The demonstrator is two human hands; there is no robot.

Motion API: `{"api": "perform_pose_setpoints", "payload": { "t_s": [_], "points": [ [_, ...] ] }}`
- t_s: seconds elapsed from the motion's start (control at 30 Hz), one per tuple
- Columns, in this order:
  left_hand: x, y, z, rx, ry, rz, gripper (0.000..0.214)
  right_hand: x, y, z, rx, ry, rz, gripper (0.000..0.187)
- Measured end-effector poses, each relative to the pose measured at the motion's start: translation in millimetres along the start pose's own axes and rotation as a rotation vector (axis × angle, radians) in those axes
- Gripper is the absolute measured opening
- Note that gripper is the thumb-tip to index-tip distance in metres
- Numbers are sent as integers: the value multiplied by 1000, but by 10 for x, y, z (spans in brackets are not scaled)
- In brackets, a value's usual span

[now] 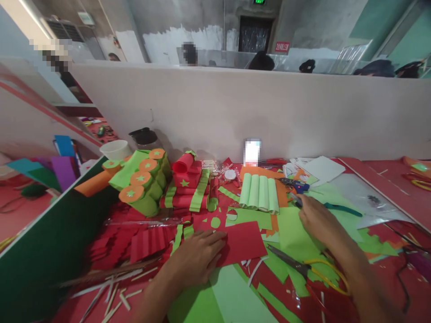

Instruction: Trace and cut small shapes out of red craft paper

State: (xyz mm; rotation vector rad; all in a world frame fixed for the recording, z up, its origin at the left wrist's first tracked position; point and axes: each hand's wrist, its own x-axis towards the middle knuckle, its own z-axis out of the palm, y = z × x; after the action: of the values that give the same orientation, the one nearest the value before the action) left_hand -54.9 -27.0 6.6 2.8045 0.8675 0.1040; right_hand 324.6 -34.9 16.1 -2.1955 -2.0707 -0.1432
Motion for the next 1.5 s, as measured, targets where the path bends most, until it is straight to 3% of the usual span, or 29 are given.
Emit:
{"api": "perform_pose_setpoints", "payload": {
  "t_s": [0.13, 0.23, 0.33, 0.43, 0.57, 0.7, 0.83, 1.0, 1.17, 1.33, 1.5],
  "points": [
    [18, 102, 50, 105, -90, -36, 51, -10, -60, -312, 50, 82, 86, 36],
    [43, 226, 59, 199, -163, -101, 61, -10, -322, -402, 206, -9, 49, 34],
    [98, 392, 39, 259, -215, -156, 57, -2, -735, -310, 285, -83, -107, 28],
    [201, 580, 70, 348, -199, -218, 43, 22, -1131, -111, 179, -173, -297, 26],
    [367, 798, 243, 392, -182, -312, 44, 81, -1384, 119, 43, -197, -406, 26],
    [483, 948, 394, 419, -161, -405, 48, 111, -1387, 191, -14, -184, -421, 27],
    [523, 1007, 426, 462, -112, -418, 57, 97, -1364, 196, -71, -181, -399, 28],
    [463, 969, 476, 512, 30, -431, 68, 57, -1352, 238, -141, -229, -327, 26],
    [338, 938, 578, 501, 164, -446, 62, 23, -1254, 144, -57, -270, -256, 31],
    [269, 895, 616, 489, 211, -398, 66, 18, -1165, -100, 310, -314, -234, 42],
    [274, 857, 573, 446, 197, -394, 56, 7, -1294, -91, 884, -552, -204, 48]
  ]
}}
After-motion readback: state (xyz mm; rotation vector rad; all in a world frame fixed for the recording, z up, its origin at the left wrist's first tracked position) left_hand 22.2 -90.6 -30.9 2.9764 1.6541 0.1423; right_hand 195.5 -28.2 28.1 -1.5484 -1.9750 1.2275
